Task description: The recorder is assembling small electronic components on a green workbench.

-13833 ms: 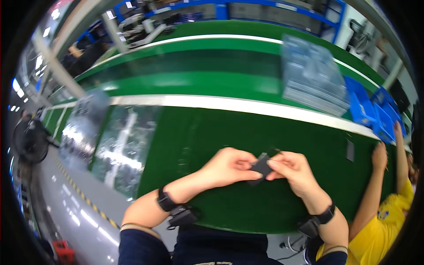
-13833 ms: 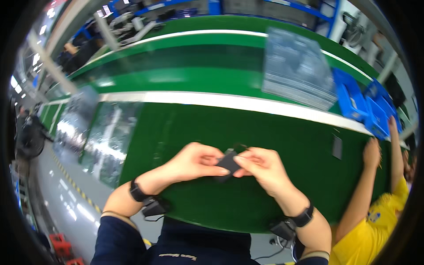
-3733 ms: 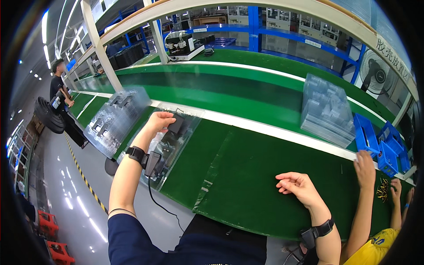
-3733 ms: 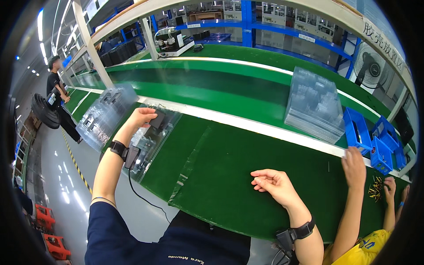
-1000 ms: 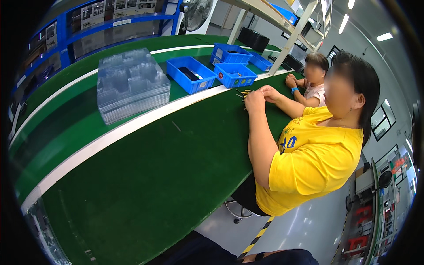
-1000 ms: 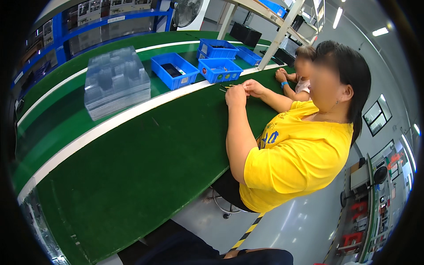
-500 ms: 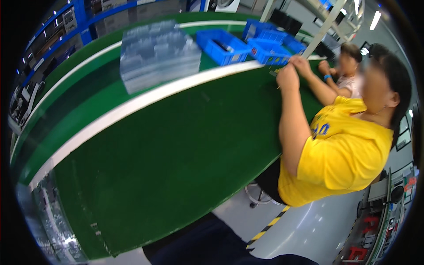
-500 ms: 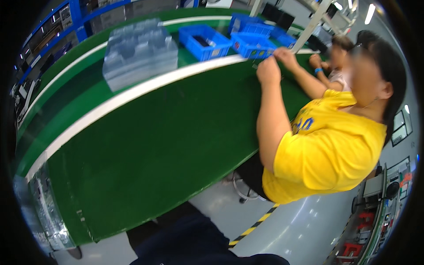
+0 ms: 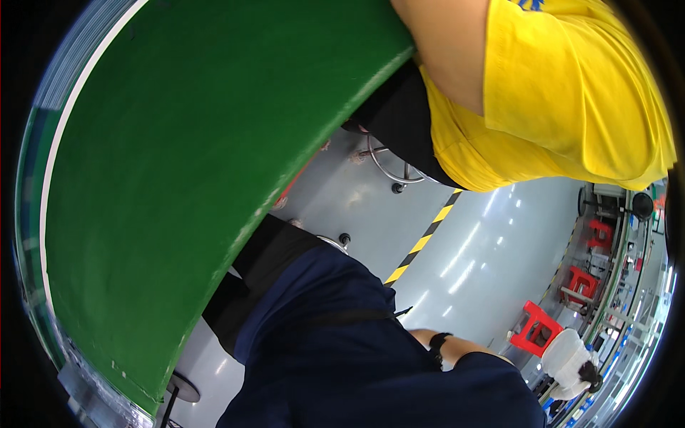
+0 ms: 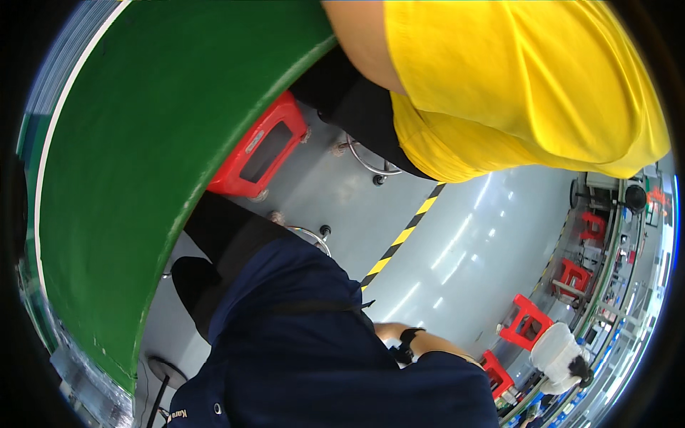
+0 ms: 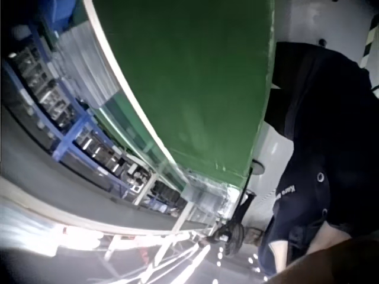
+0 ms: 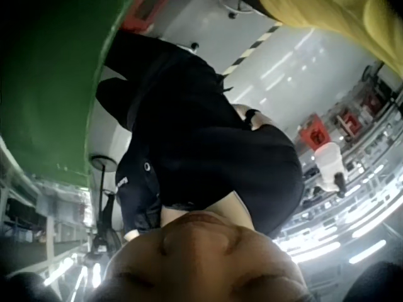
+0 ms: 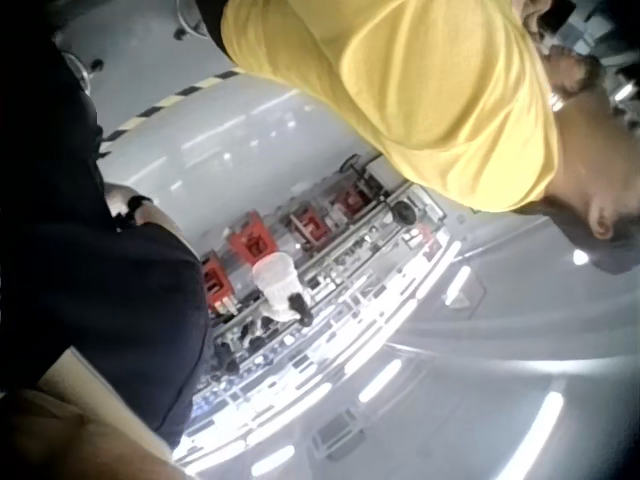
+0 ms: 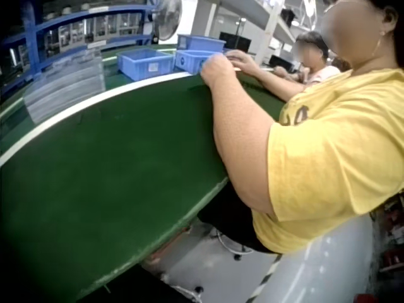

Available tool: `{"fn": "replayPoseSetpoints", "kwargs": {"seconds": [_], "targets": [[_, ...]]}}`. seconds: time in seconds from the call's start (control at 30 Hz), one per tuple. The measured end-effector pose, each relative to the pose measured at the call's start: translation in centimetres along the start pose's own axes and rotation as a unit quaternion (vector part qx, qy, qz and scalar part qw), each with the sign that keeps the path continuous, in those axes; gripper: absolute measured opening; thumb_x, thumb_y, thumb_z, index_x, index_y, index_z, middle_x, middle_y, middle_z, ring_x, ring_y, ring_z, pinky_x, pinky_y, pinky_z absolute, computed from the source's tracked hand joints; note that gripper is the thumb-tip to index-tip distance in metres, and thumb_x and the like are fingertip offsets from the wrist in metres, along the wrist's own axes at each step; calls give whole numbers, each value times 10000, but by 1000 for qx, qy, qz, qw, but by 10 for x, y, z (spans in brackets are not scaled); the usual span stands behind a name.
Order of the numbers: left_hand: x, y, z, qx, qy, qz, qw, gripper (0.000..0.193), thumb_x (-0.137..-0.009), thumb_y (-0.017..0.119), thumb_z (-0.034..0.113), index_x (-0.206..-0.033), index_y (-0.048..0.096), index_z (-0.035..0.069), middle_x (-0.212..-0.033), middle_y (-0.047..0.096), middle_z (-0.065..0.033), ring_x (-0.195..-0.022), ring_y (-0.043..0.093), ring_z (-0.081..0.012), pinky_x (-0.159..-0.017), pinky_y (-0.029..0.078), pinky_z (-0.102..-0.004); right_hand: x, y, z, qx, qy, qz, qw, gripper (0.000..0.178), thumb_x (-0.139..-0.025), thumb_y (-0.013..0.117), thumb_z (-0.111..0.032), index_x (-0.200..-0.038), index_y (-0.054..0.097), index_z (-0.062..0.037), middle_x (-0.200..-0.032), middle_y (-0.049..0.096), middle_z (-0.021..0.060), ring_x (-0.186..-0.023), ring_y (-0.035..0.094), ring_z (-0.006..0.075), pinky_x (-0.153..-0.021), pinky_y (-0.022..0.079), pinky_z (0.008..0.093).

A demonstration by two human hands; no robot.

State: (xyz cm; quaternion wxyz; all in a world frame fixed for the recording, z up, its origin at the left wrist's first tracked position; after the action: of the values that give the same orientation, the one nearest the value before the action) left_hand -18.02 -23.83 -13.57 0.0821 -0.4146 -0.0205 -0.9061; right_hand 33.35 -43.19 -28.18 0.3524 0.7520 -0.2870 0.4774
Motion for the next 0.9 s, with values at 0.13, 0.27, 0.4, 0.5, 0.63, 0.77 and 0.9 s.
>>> {"fn": "replayPoseSetpoints", "kwargs": {"seconds": [0.13,0.27,0.4,0.5,0.63,0.77,0.9], "targets": [[-28,-18,-3,-22,26,-46,998,201,-778,642,194,-926,652,58,-897,646,-76,-902,592,-201,-765,468,-319,-3,-41,123,-11,59,140,988,675,-678,659,-466,-1258,466,-181,-1085,607,95,-1051,537,239,-935,385,369],[-38,-15,-3,-25,43,-73,996,204,-778,642,194,-931,651,59,-901,646,-76,-900,593,-203,-760,471,-319,80,-148,152,107,186,242,946,673,-643,680,-377,-1243,478,-147,-1193,531,147,-1114,485,322,-947,392,382],[-44,-1,-6,-18,58,-68,996,207,-779,642,194,-936,649,59,-904,645,-77,-899,594,-204,-755,474,-318,137,-188,142,125,248,276,920,683,-641,685,-372,-1257,473,-168,-1193,533,138,-1107,492,311,-937,401,370],[-53,9,-15,-3,65,-71,995,210,-779,642,194,-940,648,60,-907,645,-78,-898,595,-205,-751,476,-318,150,-204,138,146,261,297,907,699,-633,697,-416,-1244,482,-154,-1105,587,132,-1030,544,320,-889,432,360],[-52,25,-28,1,79,-53,996,213,-779,642,193,-946,647,61,-911,645,-79,-896,595,-207,-746,478,-318,178,-220,109,269,298,297,866,719,-598,708,-436,-1234,494,-179,-1103,590,112,-1038,546,289,-875,443,372],[-67,34,-43,7,95,-47,994,216,-780,642,193,-951,646,61,-914,644,-80,-895,596,-208,-740,481,-317,191,-231,103,431,394,244,775,873,-457,729,-615,-1189,532,-182,-1060,597,63,-1063,514,247,-857,423,364],[-78,36,-50,10,112,-52,992,220,-780,643,193,-956,644,62,-918,644,-80,-893,597,-210,-735,484,-317,212,-237,102,456,435,235,740,895,-399,729,-647,-1139,569,-170,-1023,602,51,-1048,506,236,-864,396,363]]}}
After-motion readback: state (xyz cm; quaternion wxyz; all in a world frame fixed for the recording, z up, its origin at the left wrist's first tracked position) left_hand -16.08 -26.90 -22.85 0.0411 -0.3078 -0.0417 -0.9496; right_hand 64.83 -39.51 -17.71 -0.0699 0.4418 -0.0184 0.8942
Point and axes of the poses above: each hand's wrist, its own x-axis away from the middle knuckle, its own y-axis out of the palm, z = x × y, the point moved 4 cm from there along -x, towards the middle knuckle
